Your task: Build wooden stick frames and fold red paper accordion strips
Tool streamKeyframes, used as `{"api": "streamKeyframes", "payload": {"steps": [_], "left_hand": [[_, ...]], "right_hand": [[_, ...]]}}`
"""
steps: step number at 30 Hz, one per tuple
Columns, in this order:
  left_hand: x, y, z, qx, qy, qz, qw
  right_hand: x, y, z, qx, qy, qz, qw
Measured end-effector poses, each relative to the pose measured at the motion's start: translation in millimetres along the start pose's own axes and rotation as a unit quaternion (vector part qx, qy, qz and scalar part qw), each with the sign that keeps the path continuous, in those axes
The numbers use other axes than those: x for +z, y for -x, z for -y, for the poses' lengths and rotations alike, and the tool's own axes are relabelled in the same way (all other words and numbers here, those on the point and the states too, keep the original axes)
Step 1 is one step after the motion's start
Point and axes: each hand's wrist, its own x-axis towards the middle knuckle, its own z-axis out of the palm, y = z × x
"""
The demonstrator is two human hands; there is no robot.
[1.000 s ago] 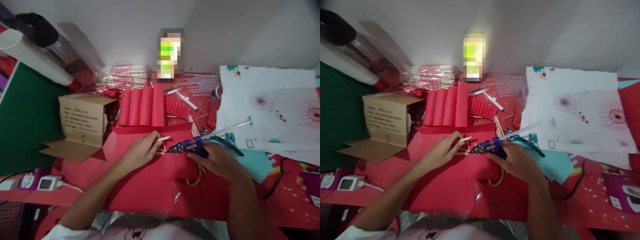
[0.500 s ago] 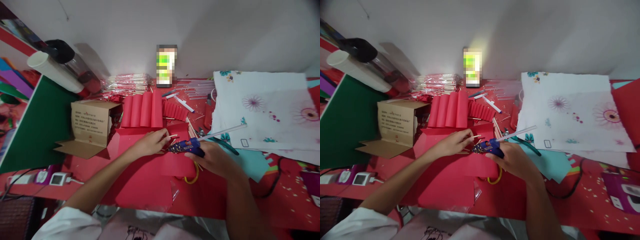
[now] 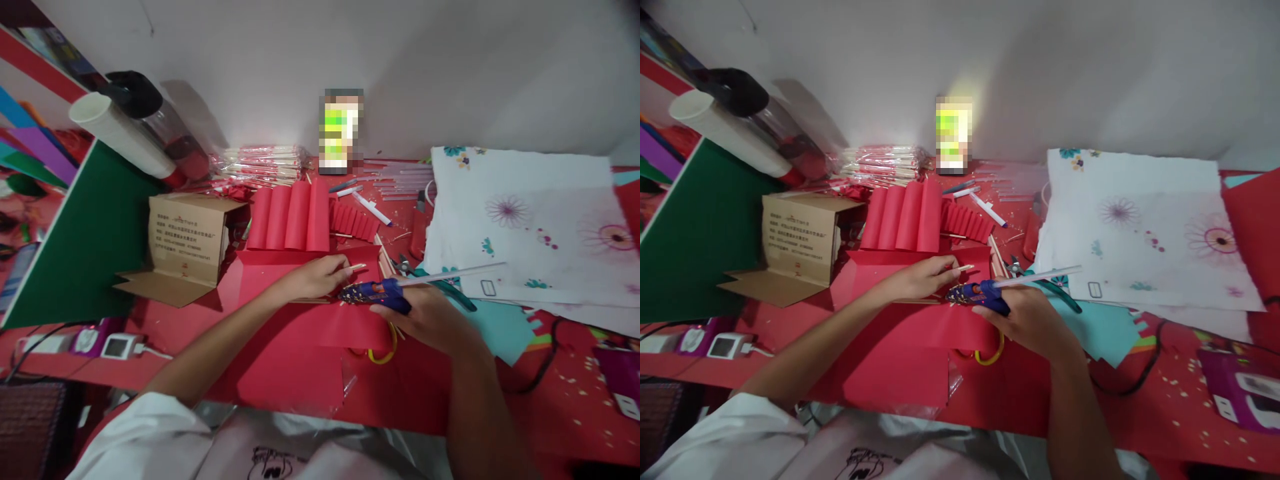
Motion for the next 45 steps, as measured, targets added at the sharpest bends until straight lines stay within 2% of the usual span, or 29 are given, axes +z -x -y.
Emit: {"api": "streamKeyframes", "payload": {"steps": [5,9,12,15,22,26,29,34,36,38,41,45], "left_hand": [[-2,0,-8,0.028,0.014,-0.008,0.999],[-16,28,-12,0.054,-0.002,-0.064,0.997],[-27,53,-6,0.029,-0.03,-0.093,0.995],[-31,69,5,-0.014,-0.026,-0.077,0.997],[-28,72,20,-0.016,0.022,-0.076,0.997],[-29,72,24,-0.007,0.01,-0.081,0.997],[-30,73,28,-0.008,0.013,-0.081,0.997],[-29,74,32,-0.018,0.007,-0.079,0.997],[-28,74,32,-0.017,0.003,-0.082,0.996],[-29,74,31,-0.013,0.006,-0.085,0.996],[-29,73,29,-0.01,0.02,-0.088,0.996],[-31,73,27,-0.006,0.014,-0.101,0.995]], "right_hand": [[-2,1,-4,0.015,-0.008,0.015,1.0],[-7,-2,-4,0.018,0.0,0.02,1.0],[-8,-4,-3,0.033,0.006,0.019,0.999],[-7,-6,-2,0.044,0.007,0.023,0.999],[-7,-11,1,0.07,-0.019,0.042,0.996],[-14,-11,0,0.065,-0.084,0.073,0.992],[-21,1,-9,0.09,-0.129,0.052,0.986],[-30,25,-27,0.182,-0.2,0.043,0.962],[-33,25,-28,0.197,-0.206,0.016,0.958],[-36,20,-27,0.214,-0.185,-0.025,0.959],[-41,12,-26,0.23,-0.133,-0.049,0.963],[-47,13,-34,0.208,-0.026,-0.122,0.97]]}}
